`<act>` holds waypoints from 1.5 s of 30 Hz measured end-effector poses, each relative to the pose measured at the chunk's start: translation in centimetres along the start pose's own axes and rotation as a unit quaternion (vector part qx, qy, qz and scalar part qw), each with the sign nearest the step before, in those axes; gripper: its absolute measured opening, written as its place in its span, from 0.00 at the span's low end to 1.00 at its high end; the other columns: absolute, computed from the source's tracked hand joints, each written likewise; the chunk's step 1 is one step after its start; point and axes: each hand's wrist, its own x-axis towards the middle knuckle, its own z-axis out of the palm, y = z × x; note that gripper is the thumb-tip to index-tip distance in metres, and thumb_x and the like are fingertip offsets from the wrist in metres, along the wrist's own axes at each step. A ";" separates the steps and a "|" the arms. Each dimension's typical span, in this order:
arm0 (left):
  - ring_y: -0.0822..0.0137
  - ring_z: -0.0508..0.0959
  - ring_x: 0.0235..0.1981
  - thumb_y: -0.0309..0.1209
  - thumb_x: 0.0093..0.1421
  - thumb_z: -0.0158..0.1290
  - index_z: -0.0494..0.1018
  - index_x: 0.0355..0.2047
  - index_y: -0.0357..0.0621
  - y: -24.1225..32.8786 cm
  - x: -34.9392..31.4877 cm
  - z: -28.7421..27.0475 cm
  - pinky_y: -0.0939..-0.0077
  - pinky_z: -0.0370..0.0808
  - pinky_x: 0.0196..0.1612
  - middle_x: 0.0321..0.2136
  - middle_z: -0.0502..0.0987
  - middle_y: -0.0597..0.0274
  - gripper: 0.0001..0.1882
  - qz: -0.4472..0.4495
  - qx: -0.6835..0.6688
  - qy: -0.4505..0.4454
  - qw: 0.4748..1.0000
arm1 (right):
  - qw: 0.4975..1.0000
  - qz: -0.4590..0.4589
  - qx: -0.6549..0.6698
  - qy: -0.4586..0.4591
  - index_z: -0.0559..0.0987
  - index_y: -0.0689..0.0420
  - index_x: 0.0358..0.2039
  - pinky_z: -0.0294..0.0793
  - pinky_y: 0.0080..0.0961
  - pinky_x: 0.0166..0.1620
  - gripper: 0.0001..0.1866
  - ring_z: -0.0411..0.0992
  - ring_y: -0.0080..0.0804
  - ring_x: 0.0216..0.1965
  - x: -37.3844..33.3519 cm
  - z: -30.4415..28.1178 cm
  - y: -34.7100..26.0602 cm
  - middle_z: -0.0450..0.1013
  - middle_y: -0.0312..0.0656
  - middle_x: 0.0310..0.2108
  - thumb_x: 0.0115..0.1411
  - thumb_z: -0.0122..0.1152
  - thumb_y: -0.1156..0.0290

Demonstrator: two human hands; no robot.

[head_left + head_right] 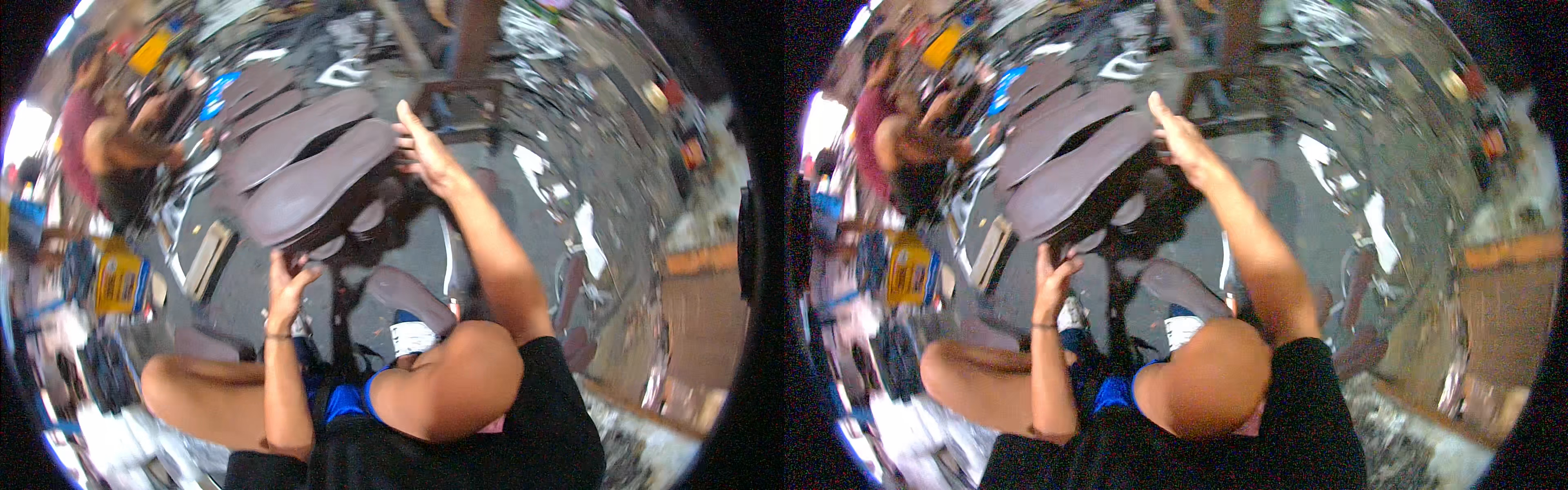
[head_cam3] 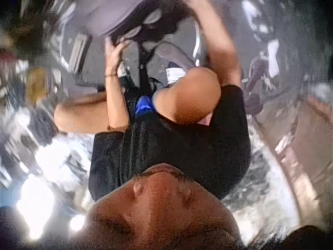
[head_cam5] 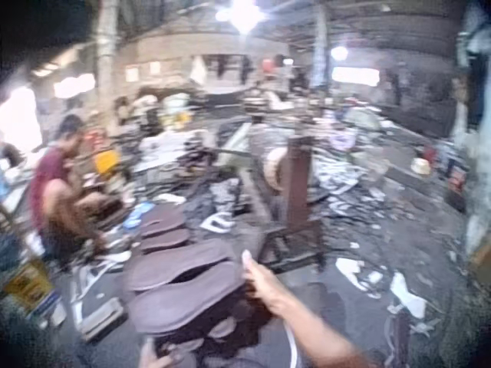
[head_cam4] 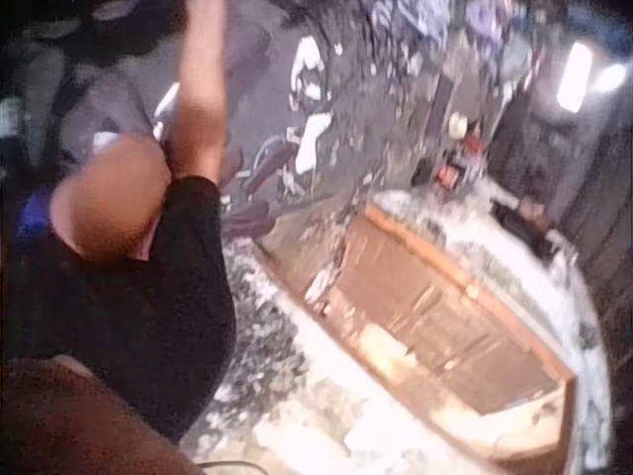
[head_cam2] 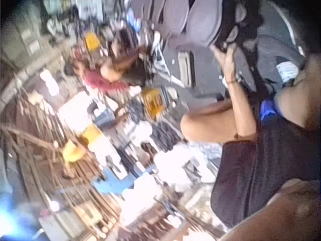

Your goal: The person sits on the floor and repeatedly picks up dark shoe soles, aligns them, and stacks them into neat piles. Another person nearby also handles similar soles. The camera remains in a first-person view focused on the hands and the growing stacks.

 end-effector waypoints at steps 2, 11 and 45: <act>0.61 0.74 0.53 0.21 0.56 0.58 0.61 0.61 0.38 -0.7 -0.9 0.2 0.67 0.78 0.49 0.56 0.71 0.54 0.32 0.005 0.060 0.069 0.996 | 0.998 -0.036 -0.014 0.043 0.63 0.57 0.68 0.59 0.47 0.64 0.51 0.62 0.48 0.65 0.8 -4.9 4.3 0.63 0.55 0.66 0.58 0.56 0.29; 0.62 0.83 0.37 0.27 0.62 0.57 0.71 0.56 0.35 -3.5 -4.0 9.5 0.68 0.80 0.38 0.43 0.82 0.52 0.22 -0.025 0.355 -0.260 0.898 | 0.785 0.096 -0.525 0.313 0.56 0.46 0.72 0.36 0.67 0.70 0.52 0.32 0.64 0.75 -6.5 -16.7 20.9 0.37 0.59 0.75 0.52 0.71 0.44; 0.47 0.58 0.69 0.30 0.59 0.61 0.40 0.72 0.34 -18.0 11.7 35.8 0.55 0.53 0.71 0.68 0.56 0.38 0.50 0.029 0.215 -0.276 0.936 | 0.467 0.207 -0.378 0.772 0.62 0.73 0.61 0.71 0.46 0.58 0.48 0.71 0.65 0.53 -38.3 -35.0 28.2 0.71 0.67 0.52 0.52 0.73 0.50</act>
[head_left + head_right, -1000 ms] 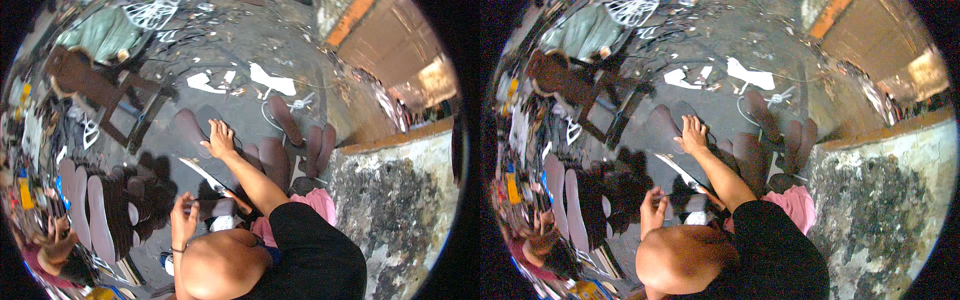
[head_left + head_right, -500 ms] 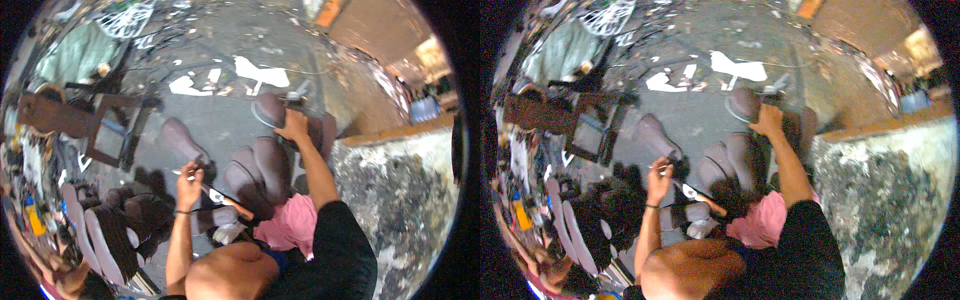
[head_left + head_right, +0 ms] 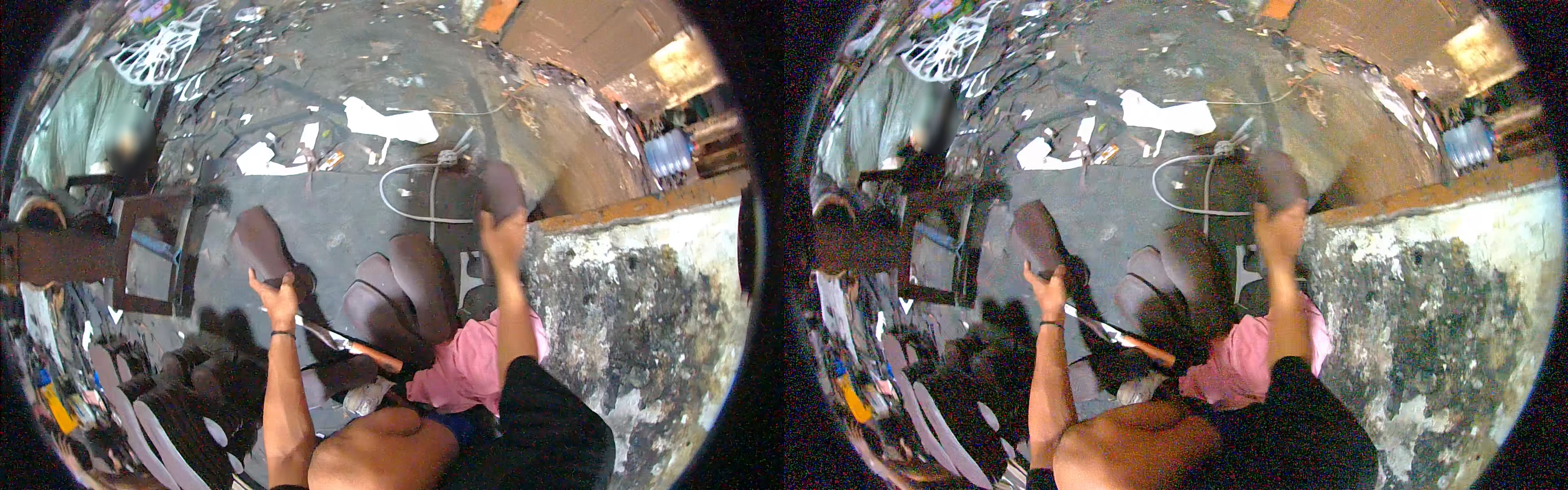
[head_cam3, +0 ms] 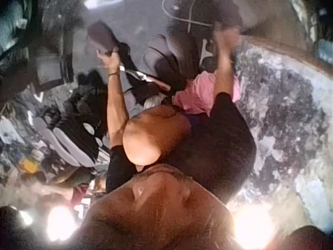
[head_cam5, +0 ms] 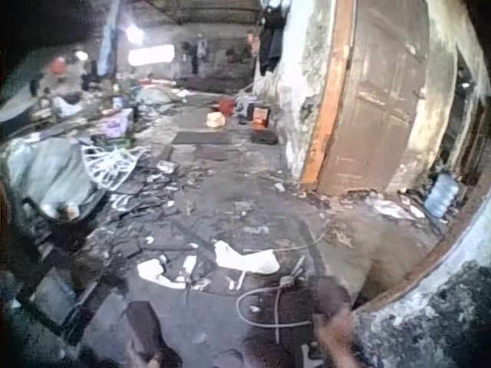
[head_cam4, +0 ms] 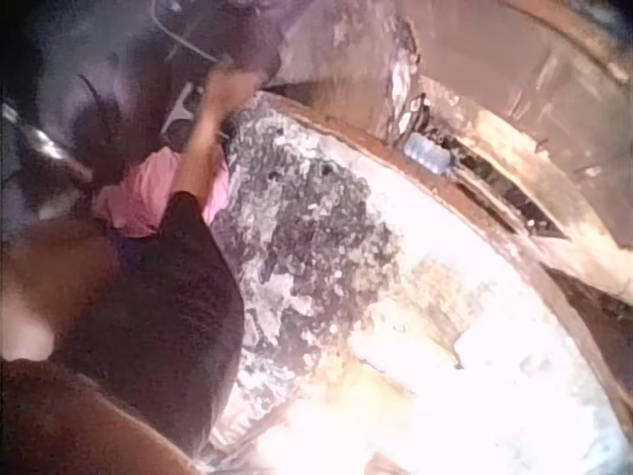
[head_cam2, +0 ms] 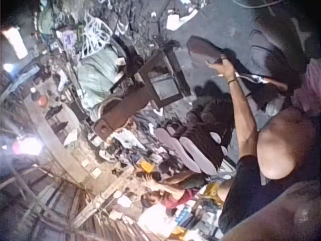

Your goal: The person sits on the floor and repeatedly picks up dark shoe soles, aligns them, and stacks them into neat piles. Another person nearby also handles similar soles. The camera remains in a first-person view focused on the hands and the growing stacks.

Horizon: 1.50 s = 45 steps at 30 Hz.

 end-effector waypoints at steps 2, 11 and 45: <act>0.48 0.54 0.71 0.22 0.57 0.60 0.37 0.73 0.34 0.0 -0.8 0.7 0.55 0.50 0.72 0.70 0.52 0.38 0.52 0.094 0.069 0.043 0.992 | 0.983 0.060 -0.125 -0.117 0.62 0.74 0.61 0.68 0.46 0.62 0.49 0.66 0.65 0.59 0.0 -0.7 4.9 0.68 0.68 0.54 0.53 0.71 0.49; 0.30 0.60 0.63 0.43 0.46 0.72 0.48 0.70 0.52 4.2 -0.9 4.4 0.40 0.62 0.64 0.67 0.51 0.29 0.57 -0.015 0.408 0.110 0.906 | 0.938 0.152 0.240 -0.199 0.70 0.63 0.46 0.72 0.34 0.53 0.33 0.74 0.38 0.46 -3.1 0.9 7.9 0.75 0.49 0.47 0.53 0.77 0.52; 0.44 0.82 0.47 0.40 0.59 0.63 0.62 0.58 0.32 14.4 -16.5 -10.2 0.57 0.77 0.50 0.44 0.80 0.36 0.35 -0.030 0.122 0.077 0.989 | 0.803 -0.360 0.243 -0.408 0.60 0.69 0.63 0.65 0.45 0.63 0.42 0.67 0.53 0.60 -10.0 6.7 -28.3 0.67 0.61 0.58 0.62 0.65 0.51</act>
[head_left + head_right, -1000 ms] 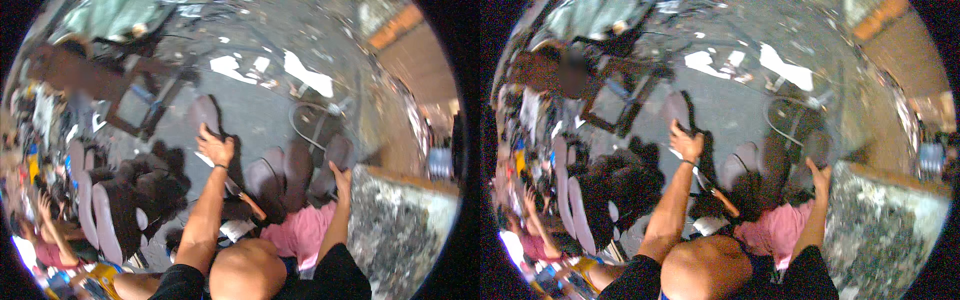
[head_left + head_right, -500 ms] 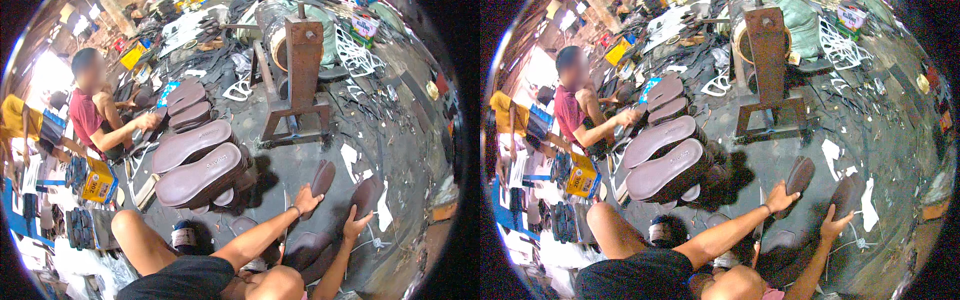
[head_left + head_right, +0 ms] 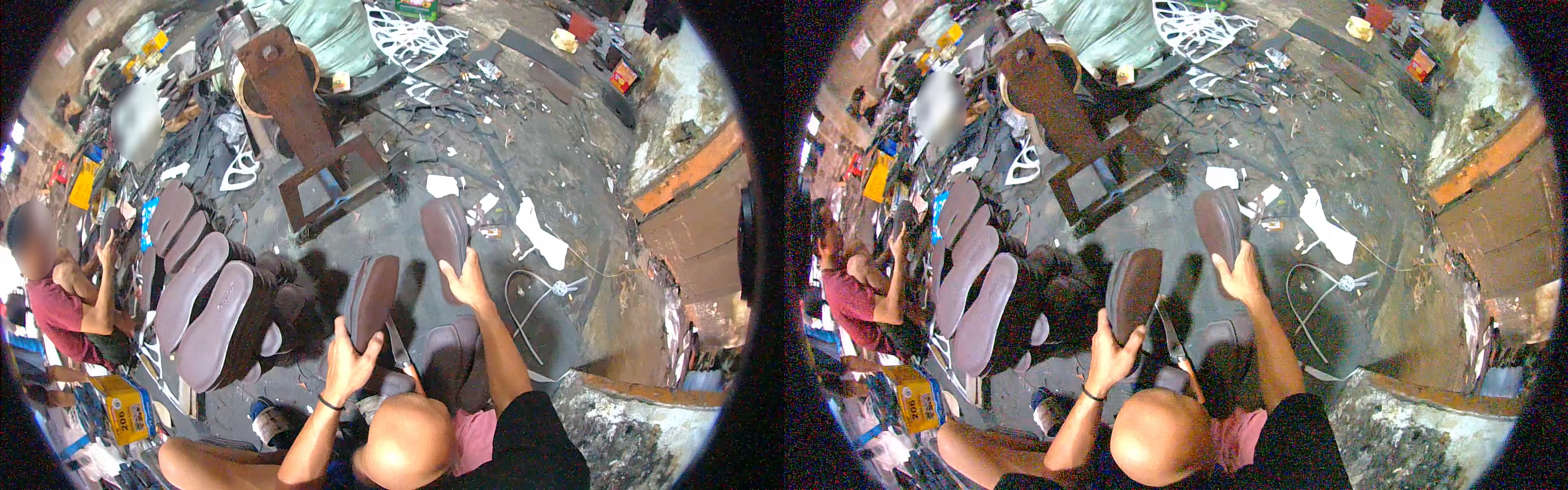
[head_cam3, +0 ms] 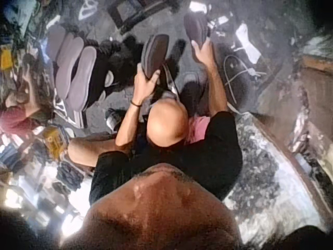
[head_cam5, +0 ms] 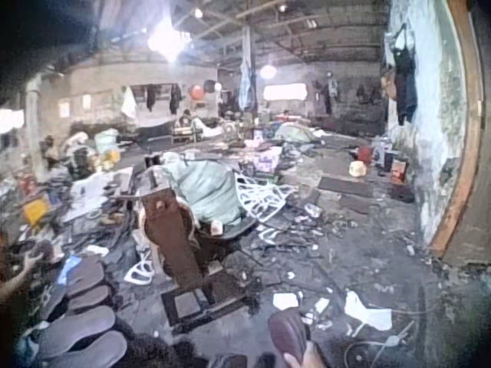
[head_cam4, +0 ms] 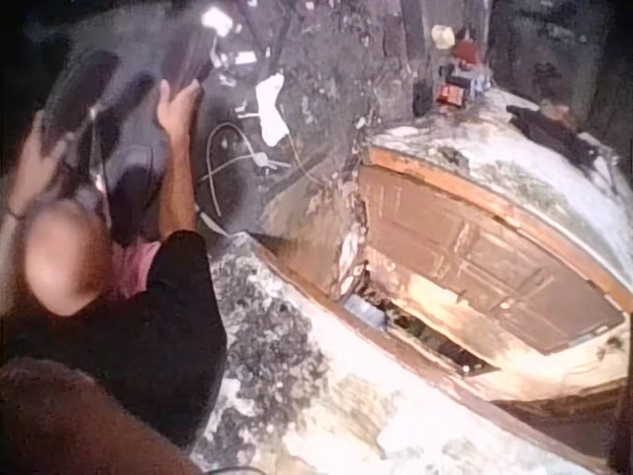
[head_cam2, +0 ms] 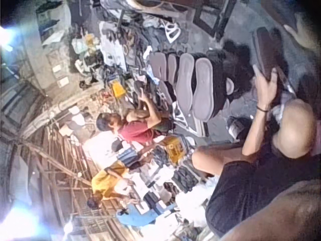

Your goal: The person sits on the floor and repeatedly picks up dark shoe soles, aligns them, and stacks them into neat piles. Another person nearby also handles similar soles. The camera remains in a first-person view focused on the hands and the growing stacks.

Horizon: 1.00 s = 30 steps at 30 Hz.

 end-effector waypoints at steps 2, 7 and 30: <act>0.39 0.82 0.44 0.40 0.59 0.61 0.60 0.57 0.28 0.5 -0.4 -0.4 0.52 0.77 0.47 0.41 0.80 0.31 0.35 0.049 -0.056 0.034 0.997 | 0.982 -0.015 0.186 -0.013 0.60 0.66 0.64 0.65 0.41 0.64 0.42 0.69 0.48 0.60 -1.4 -1.6 -3.3 0.69 0.58 0.58 0.61 0.67 0.50; 0.64 0.76 0.48 0.34 0.59 0.61 0.68 0.55 0.34 1.1 3.0 -0.7 0.67 0.71 0.55 0.47 0.78 0.56 0.27 0.011 -0.305 0.025 0.952 | 0.914 -0.086 0.396 -0.031 0.66 0.65 0.63 0.69 0.32 0.60 0.35 0.72 0.32 0.54 -2.4 -1.4 -7.4 0.74 0.49 0.55 0.64 0.66 0.56; 0.54 0.73 0.57 0.45 0.56 0.68 0.58 0.65 0.30 -3.2 11.4 15.9 0.62 0.69 0.61 0.58 0.71 0.41 0.47 -0.132 -0.360 -0.060 0.921 | 0.986 0.064 -0.145 0.047 0.61 0.64 0.59 0.70 0.56 0.55 0.34 0.69 0.63 0.56 -2.7 -1.9 6.6 0.66 0.64 0.55 0.60 0.64 0.60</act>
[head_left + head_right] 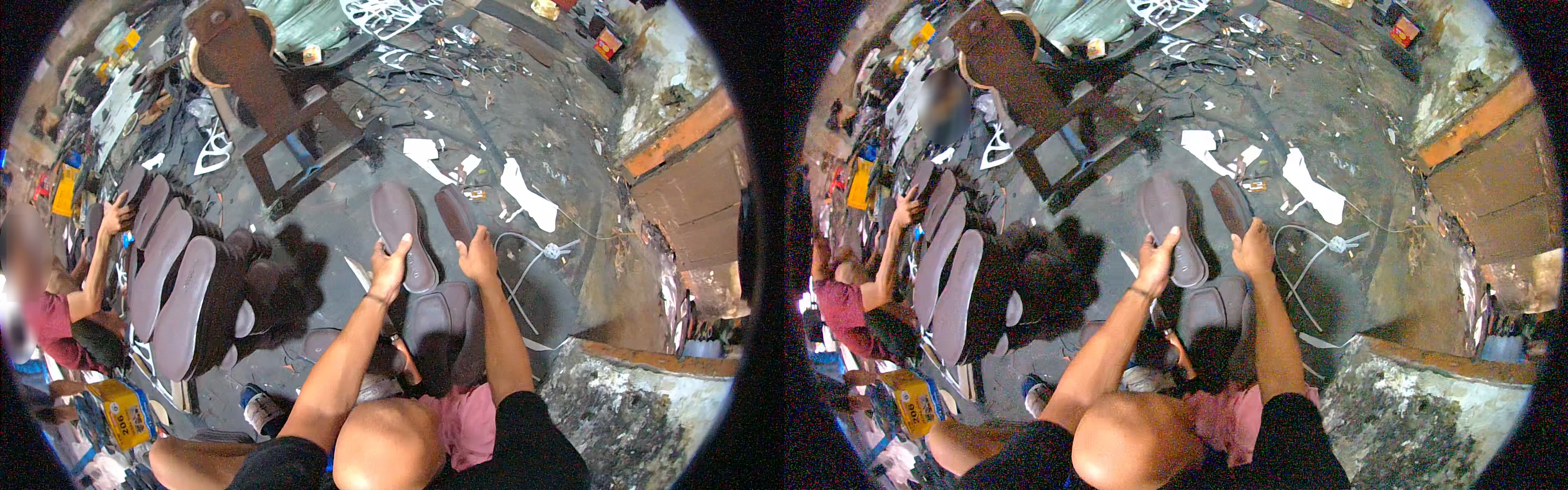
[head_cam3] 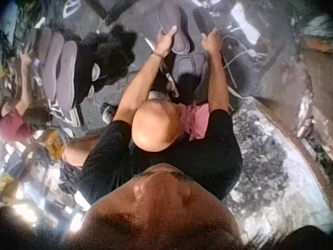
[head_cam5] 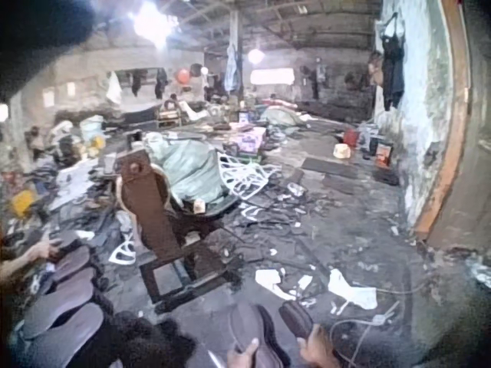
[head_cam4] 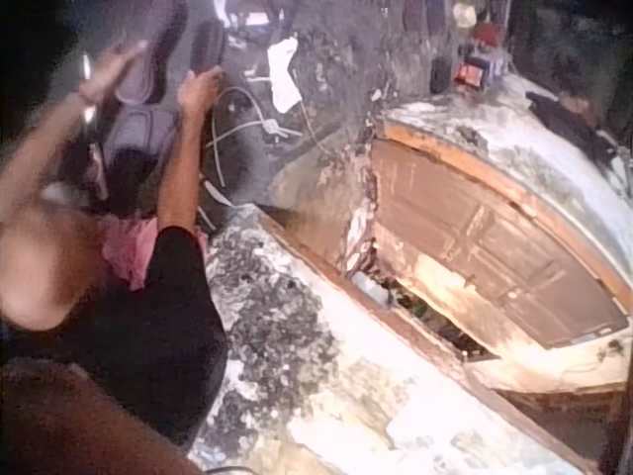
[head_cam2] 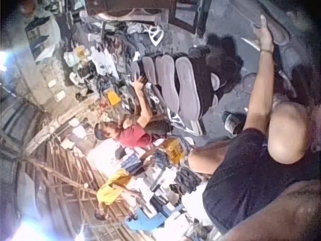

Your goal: The person sits on the floor and repeatedly picks up dark shoe soles, aligns them, and stacks them into neat piles. Another person nearby also handles similar soles. The camera remains in a first-person view focused on the hands and the growing stacks.

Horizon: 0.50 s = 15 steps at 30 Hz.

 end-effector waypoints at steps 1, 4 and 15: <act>0.52 0.70 0.61 0.47 0.53 0.70 0.57 0.65 0.29 -1.2 2.0 -0.1 0.61 0.67 0.64 0.60 0.68 0.39 0.50 -0.004 0.119 0.036 0.992 | 1.000 -0.015 -0.002 -0.002 0.61 0.64 0.59 0.70 0.56 0.55 0.34 0.69 0.62 0.56 0.1 0.5 -1.1 0.66 0.63 0.55 0.60 0.63 0.60; 0.43 0.68 0.63 0.51 0.47 0.71 0.62 0.63 0.29 -3.3 3.5 2.6 0.56 0.64 0.66 0.56 0.71 0.33 0.52 0.008 0.357 0.224 0.907 | 0.999 -0.007 -0.032 -0.017 0.62 0.63 0.60 0.71 0.56 0.53 0.33 0.69 0.60 0.56 -0.4 1.1 -2.8 0.66 0.59 0.56 0.61 0.61 0.57; 0.41 0.70 0.52 0.40 0.53 0.64 0.58 0.60 0.30 0.3 3.1 -1.6 0.49 0.69 0.56 0.51 0.67 0.41 0.41 0.271 0.604 0.045 0.748 | 0.998 0.035 -0.053 0.017 0.65 0.64 0.60 0.67 0.52 0.56 0.33 0.68 0.57 0.55 -0.5 -0.1 -3.7 0.67 0.55 0.57 0.64 0.59 0.55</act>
